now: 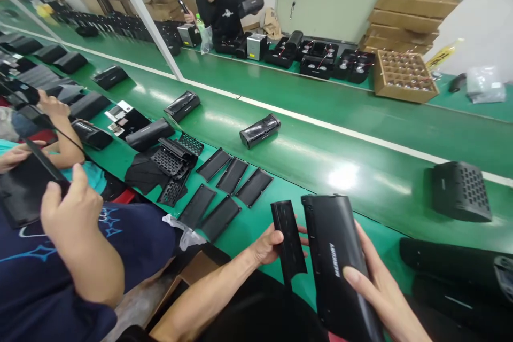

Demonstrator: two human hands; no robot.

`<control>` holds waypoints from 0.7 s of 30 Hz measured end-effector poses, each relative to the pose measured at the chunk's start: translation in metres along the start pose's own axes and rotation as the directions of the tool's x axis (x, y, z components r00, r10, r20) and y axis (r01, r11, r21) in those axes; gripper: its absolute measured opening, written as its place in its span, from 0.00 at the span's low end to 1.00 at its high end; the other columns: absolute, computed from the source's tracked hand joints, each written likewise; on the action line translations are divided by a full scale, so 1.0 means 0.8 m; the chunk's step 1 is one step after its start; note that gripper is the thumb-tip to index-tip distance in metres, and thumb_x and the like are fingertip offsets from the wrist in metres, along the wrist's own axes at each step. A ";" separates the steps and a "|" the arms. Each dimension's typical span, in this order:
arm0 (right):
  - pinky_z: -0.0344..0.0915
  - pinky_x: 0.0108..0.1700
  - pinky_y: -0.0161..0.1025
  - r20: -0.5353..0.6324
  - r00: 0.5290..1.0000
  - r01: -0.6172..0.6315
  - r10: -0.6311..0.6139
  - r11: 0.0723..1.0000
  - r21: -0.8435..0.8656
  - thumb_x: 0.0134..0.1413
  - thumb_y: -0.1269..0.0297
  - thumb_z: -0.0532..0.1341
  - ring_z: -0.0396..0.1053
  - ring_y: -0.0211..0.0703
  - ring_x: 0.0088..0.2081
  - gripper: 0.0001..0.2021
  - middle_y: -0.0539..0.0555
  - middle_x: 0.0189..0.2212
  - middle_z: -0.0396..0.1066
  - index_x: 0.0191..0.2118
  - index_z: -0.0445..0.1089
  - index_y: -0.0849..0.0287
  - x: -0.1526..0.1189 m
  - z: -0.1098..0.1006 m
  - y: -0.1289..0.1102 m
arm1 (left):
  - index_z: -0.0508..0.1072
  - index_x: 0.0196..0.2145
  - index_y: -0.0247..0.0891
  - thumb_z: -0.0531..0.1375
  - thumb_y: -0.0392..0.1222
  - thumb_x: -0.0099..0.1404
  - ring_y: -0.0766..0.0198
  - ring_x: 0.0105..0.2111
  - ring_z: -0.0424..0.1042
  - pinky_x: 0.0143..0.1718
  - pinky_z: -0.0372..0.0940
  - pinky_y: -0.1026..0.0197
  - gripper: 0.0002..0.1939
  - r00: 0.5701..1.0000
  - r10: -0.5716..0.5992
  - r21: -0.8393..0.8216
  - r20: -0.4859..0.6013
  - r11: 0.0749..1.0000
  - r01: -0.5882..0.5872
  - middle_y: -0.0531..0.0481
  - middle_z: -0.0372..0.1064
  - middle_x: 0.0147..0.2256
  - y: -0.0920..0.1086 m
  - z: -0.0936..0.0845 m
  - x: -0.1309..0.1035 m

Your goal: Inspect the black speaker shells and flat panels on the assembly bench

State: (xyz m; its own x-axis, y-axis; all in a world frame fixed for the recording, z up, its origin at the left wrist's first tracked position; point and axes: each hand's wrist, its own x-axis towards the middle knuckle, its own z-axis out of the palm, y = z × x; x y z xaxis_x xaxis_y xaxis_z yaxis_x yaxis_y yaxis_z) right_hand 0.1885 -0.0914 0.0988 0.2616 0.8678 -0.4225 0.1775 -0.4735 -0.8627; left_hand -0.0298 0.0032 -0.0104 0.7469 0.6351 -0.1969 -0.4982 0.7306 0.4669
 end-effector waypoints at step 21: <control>0.69 0.58 0.59 0.105 0.987 -0.071 0.122 0.913 -0.402 0.52 0.34 0.66 0.77 0.68 0.55 0.59 0.64 0.59 0.76 0.80 0.37 0.49 0.036 0.021 -0.001 | 0.78 0.57 0.40 0.72 0.72 0.53 0.34 0.57 0.74 0.62 0.63 0.35 0.42 0.993 0.093 0.124 -0.075 0.989 -0.084 0.41 0.79 0.50 -0.016 0.042 0.007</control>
State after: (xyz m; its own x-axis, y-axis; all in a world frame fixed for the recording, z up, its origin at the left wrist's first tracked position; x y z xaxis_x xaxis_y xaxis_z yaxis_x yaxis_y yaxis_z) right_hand 0.1803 -0.0638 0.0825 0.1806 0.8143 -0.5517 0.5248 -0.5542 -0.6462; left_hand -0.0043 -0.0111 0.0111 0.6618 0.7177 -0.2167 -0.5005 0.6382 0.5850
